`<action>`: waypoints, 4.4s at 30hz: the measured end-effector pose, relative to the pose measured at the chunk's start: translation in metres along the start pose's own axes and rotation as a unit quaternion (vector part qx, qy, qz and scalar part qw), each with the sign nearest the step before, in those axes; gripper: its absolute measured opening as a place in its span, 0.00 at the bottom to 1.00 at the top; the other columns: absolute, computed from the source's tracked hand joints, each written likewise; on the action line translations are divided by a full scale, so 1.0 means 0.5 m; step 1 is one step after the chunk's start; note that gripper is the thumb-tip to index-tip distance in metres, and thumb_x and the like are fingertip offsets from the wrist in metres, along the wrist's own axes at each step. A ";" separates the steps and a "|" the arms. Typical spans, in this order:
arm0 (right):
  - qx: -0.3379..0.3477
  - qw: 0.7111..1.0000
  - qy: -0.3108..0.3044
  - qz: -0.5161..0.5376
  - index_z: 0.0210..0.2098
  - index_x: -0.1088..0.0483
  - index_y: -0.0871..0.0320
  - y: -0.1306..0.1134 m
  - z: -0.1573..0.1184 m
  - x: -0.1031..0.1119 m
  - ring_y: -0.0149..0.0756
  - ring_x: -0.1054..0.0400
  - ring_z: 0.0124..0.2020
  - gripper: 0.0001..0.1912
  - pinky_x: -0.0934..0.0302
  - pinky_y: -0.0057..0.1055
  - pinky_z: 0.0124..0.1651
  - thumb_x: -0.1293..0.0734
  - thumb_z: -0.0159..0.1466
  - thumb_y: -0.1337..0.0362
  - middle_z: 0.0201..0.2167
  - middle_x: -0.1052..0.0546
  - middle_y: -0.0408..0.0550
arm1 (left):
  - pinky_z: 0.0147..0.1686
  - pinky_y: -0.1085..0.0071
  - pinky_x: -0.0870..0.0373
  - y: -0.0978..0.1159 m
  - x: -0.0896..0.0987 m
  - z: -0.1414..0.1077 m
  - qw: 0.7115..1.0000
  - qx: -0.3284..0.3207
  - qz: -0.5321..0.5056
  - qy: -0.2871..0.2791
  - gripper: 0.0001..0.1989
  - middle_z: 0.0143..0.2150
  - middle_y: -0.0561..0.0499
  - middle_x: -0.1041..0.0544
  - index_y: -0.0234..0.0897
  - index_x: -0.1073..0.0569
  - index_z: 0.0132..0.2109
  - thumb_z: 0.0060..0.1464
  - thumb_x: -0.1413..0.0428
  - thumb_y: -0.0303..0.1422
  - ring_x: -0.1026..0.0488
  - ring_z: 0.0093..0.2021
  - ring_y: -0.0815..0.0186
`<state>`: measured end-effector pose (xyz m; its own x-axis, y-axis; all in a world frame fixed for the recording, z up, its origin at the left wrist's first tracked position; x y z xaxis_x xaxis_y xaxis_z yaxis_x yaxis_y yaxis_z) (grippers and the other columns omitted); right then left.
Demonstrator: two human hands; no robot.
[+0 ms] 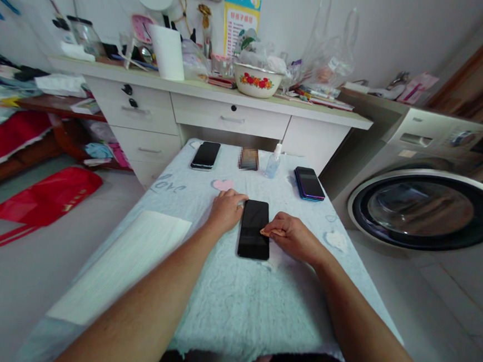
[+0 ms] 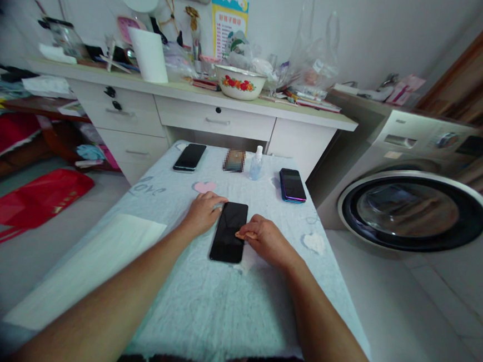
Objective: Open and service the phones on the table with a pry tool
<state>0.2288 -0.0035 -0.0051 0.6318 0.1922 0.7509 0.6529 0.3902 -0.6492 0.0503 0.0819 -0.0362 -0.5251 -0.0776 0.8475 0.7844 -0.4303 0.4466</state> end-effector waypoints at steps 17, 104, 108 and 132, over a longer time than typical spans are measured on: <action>0.004 0.995 0.061 -0.084 0.46 0.24 0.52 0.011 0.018 -0.005 0.34 0.34 0.39 0.12 0.41 0.30 0.43 0.38 0.68 0.64 0.33 0.30 0.47 | 0.51 0.62 0.36 0.000 0.001 -0.001 1.000 -0.003 0.001 0.006 0.18 0.45 0.48 0.25 0.43 0.24 0.49 0.53 0.49 0.26 0.32 0.48 0.58; -0.099 0.960 0.006 -0.262 0.49 0.25 0.51 -0.003 0.175 -0.028 0.36 0.32 0.41 0.17 0.43 0.27 0.44 0.41 0.67 0.66 0.40 0.28 0.52 | 0.49 0.62 0.36 0.002 -0.002 -0.002 1.000 0.013 0.006 0.012 0.21 0.48 0.47 0.26 0.40 0.30 0.54 0.53 0.48 0.26 0.32 0.49 0.58; -0.119 0.958 0.004 -0.261 0.49 0.25 0.51 0.016 0.163 -0.014 0.36 0.32 0.43 0.16 0.44 0.26 0.45 0.41 0.68 0.65 0.40 0.27 0.52 | 0.50 0.62 0.37 0.001 -0.004 -0.003 1.000 -0.001 0.011 0.002 0.19 0.47 0.47 0.26 0.43 0.27 0.53 0.53 0.47 0.28 0.33 0.50 0.58; -0.111 0.972 0.098 -0.184 0.46 0.23 0.55 0.076 0.101 0.017 0.36 0.30 0.44 0.14 0.42 0.26 0.47 0.39 0.65 0.67 0.41 0.22 0.51 | 0.51 0.61 0.37 -0.002 -0.003 -0.001 1.000 -0.003 -0.006 0.000 0.18 0.45 0.48 0.26 0.44 0.24 0.49 0.52 0.47 0.27 0.32 0.49 0.58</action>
<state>0.2380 0.0587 -0.0172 0.3910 -0.1079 0.9141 0.9104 0.1914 -0.3668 0.0500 0.0817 -0.0379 -0.5340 -0.0723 0.8424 0.7761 -0.4371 0.4544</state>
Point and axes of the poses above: each hand's wrist, its own z-axis towards the middle knuckle, its own x-axis out of the back of the hand, y = z × x, the point moved 4 cm from there along z, towards the middle knuckle
